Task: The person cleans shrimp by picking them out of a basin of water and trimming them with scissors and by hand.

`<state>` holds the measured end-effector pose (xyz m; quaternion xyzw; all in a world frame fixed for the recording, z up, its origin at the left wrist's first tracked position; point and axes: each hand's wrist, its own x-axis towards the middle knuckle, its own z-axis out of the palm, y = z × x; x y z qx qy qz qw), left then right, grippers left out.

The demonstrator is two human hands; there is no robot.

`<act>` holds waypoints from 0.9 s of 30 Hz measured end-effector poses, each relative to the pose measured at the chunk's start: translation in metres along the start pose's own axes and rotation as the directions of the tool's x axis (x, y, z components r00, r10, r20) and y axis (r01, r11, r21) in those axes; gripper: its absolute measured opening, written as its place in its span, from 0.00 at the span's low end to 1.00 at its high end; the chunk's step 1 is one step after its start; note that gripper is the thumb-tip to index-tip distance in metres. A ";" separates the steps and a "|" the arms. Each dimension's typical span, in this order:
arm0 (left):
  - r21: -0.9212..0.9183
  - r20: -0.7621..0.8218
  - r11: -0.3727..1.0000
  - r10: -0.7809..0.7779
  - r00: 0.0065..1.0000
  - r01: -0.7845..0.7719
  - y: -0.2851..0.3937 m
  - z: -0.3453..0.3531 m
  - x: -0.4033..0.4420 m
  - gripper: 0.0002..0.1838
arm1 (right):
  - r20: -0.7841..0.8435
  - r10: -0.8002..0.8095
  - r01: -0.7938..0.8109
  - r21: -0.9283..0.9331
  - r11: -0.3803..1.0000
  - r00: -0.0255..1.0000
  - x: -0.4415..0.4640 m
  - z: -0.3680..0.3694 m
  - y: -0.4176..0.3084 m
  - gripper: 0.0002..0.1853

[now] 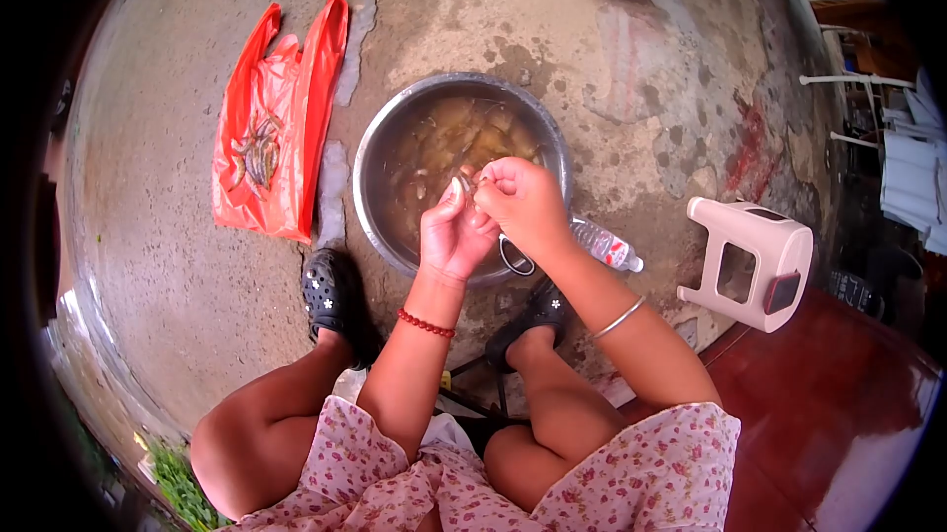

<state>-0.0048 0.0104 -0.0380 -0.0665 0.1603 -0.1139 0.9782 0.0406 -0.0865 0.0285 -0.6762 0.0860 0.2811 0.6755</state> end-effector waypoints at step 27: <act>0.013 -0.036 1.000 0.011 0.999 -0.011 0.005 -0.009 0.002 0.13 | -0.021 -0.132 0.131 -0.039 0.991 0.991 -0.009 -0.003 0.008 0.05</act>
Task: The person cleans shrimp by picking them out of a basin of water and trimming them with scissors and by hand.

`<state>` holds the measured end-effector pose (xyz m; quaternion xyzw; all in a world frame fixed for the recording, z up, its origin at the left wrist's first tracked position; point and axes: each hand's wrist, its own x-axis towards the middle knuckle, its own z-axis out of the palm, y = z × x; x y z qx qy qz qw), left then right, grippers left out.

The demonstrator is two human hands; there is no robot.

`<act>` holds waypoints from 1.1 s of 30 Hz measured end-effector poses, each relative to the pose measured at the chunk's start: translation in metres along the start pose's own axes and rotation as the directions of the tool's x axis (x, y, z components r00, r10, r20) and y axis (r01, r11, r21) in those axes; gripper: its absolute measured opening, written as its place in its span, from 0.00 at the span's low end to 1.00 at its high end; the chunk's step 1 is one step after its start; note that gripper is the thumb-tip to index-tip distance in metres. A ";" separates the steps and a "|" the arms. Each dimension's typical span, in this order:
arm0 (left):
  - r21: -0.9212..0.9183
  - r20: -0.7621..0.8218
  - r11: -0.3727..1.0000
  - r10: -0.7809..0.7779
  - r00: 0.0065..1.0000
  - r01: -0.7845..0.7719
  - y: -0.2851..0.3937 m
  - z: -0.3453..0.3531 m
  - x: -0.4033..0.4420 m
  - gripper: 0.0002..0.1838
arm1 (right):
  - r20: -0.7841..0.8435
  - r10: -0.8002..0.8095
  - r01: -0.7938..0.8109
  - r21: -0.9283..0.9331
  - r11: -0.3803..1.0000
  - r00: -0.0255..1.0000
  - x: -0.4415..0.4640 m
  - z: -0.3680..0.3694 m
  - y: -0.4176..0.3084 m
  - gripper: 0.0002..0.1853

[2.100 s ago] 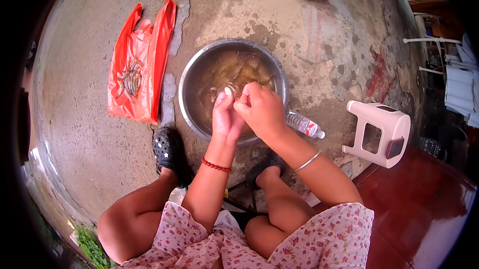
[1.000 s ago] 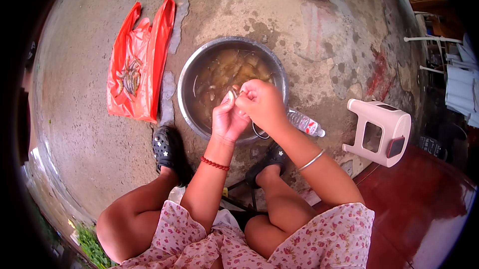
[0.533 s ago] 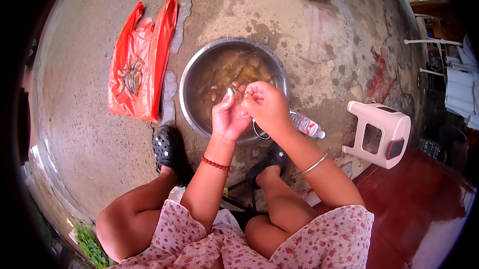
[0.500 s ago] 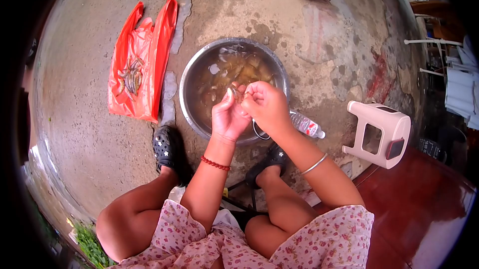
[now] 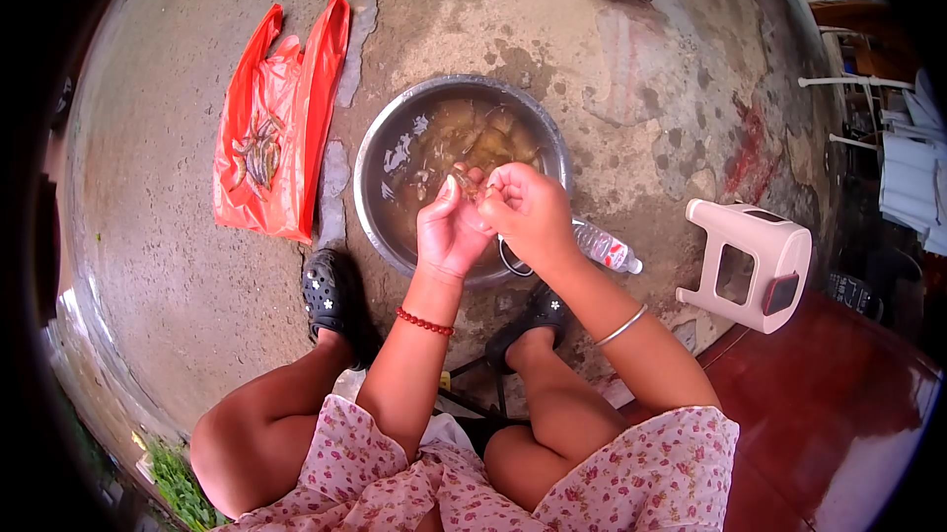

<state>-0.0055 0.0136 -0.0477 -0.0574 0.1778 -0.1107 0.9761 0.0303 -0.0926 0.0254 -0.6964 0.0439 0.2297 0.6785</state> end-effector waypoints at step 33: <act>0.038 -0.216 0.992 0.124 0.969 -0.118 0.009 -0.018 0.003 0.07 | -0.073 0.056 -0.056 -0.002 0.998 0.996 0.000 -0.012 0.014 0.04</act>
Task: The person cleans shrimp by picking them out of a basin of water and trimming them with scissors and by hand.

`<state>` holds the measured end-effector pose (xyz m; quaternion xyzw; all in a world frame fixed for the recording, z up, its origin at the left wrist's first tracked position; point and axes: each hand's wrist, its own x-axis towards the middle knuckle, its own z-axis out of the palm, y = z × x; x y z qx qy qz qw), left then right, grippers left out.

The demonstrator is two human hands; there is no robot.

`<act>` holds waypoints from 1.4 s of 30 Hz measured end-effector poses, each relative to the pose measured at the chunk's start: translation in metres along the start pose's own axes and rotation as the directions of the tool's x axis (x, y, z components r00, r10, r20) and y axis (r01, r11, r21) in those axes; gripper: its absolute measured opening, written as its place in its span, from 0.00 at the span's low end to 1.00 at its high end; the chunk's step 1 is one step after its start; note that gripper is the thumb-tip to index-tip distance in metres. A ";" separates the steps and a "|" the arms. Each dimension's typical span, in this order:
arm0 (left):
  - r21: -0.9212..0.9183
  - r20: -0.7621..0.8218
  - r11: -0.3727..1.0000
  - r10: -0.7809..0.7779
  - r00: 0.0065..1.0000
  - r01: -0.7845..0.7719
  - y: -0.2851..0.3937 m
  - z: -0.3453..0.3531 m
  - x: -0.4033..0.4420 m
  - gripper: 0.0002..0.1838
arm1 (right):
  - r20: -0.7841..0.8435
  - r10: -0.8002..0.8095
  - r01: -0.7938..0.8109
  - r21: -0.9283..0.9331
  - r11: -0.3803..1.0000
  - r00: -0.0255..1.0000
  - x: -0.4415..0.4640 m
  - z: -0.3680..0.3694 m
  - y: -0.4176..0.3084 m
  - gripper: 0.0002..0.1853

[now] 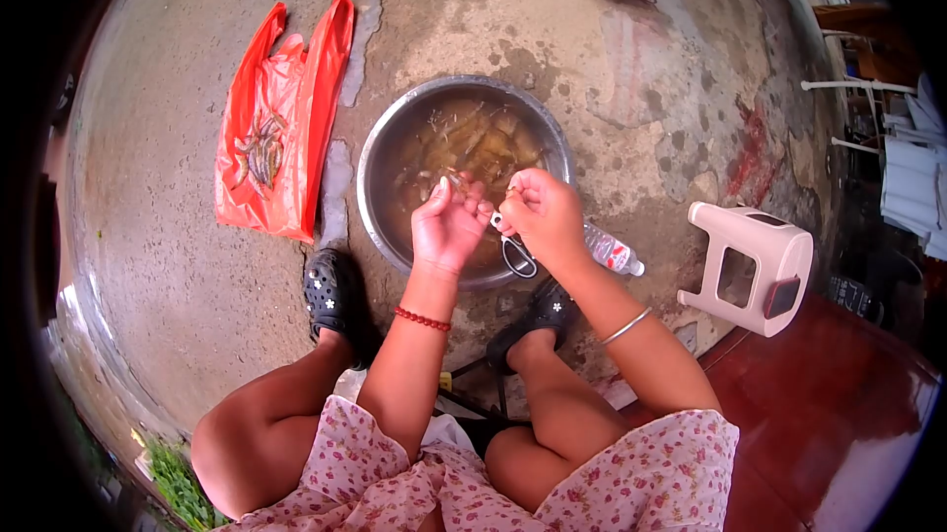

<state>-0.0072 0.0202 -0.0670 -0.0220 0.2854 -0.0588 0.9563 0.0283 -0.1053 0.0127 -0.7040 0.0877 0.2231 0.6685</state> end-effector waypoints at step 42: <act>0.649 0.067 -0.691 0.470 0.880 0.319 0.017 -0.059 0.010 0.11 | 0.238 0.366 0.256 -0.967 0.000 0.900 0.004 0.008 0.076 0.23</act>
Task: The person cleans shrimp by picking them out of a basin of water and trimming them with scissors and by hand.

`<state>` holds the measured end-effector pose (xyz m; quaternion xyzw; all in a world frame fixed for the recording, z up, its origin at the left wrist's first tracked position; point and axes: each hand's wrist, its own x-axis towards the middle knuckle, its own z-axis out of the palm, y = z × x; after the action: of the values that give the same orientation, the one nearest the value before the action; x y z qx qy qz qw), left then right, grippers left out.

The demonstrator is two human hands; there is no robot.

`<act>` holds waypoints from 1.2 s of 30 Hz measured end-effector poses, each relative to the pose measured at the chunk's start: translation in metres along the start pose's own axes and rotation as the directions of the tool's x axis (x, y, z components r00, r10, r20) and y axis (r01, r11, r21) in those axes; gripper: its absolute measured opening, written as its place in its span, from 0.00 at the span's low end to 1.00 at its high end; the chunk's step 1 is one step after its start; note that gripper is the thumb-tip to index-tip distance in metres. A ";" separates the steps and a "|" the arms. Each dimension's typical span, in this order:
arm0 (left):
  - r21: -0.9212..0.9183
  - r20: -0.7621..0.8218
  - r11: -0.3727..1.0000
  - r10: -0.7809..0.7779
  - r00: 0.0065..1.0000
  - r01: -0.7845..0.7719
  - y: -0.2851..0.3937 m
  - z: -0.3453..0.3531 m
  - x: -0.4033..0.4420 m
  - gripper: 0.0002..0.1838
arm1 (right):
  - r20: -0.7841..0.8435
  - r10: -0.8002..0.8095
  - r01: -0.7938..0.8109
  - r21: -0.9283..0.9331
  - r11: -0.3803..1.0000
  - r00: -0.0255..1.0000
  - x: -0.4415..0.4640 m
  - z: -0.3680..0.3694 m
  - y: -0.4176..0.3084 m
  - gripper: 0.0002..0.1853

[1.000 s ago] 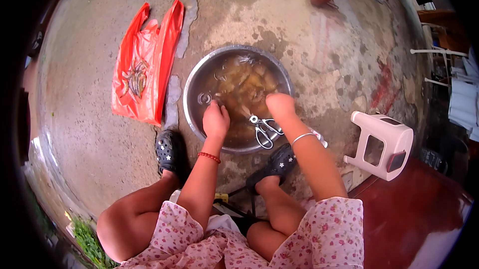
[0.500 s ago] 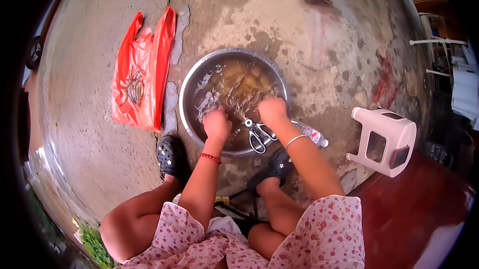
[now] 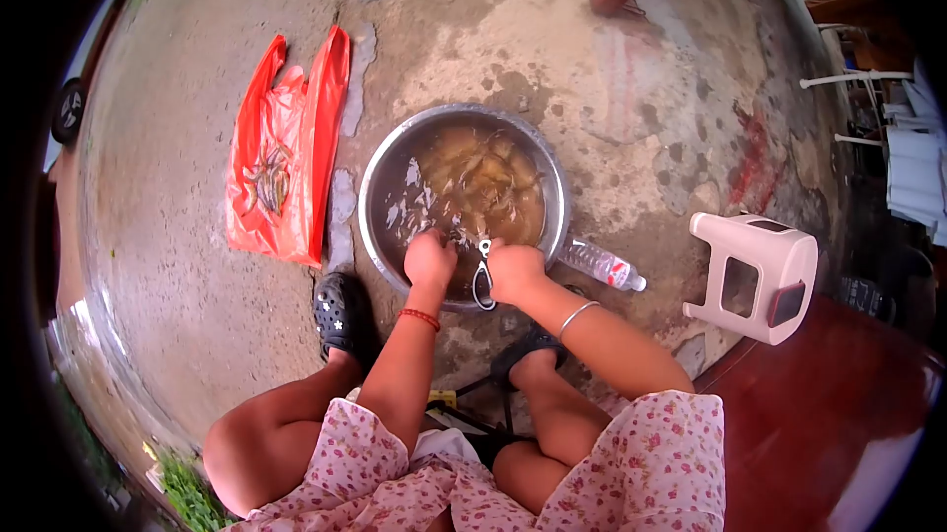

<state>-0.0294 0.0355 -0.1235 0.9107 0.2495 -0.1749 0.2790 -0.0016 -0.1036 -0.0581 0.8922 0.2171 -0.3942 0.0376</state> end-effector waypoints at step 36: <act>-0.539 0.013 0.679 0.599 0.801 -0.499 0.072 -0.062 -0.035 0.09 | -0.317 0.382 0.261 0.946 0.192 0.868 -0.042 -0.028 0.063 0.33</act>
<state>-0.0070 0.0077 -0.0286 0.8148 -0.0269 -0.0953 0.5712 0.0195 -0.1691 -0.0153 0.7833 -0.1195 -0.1976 -0.5771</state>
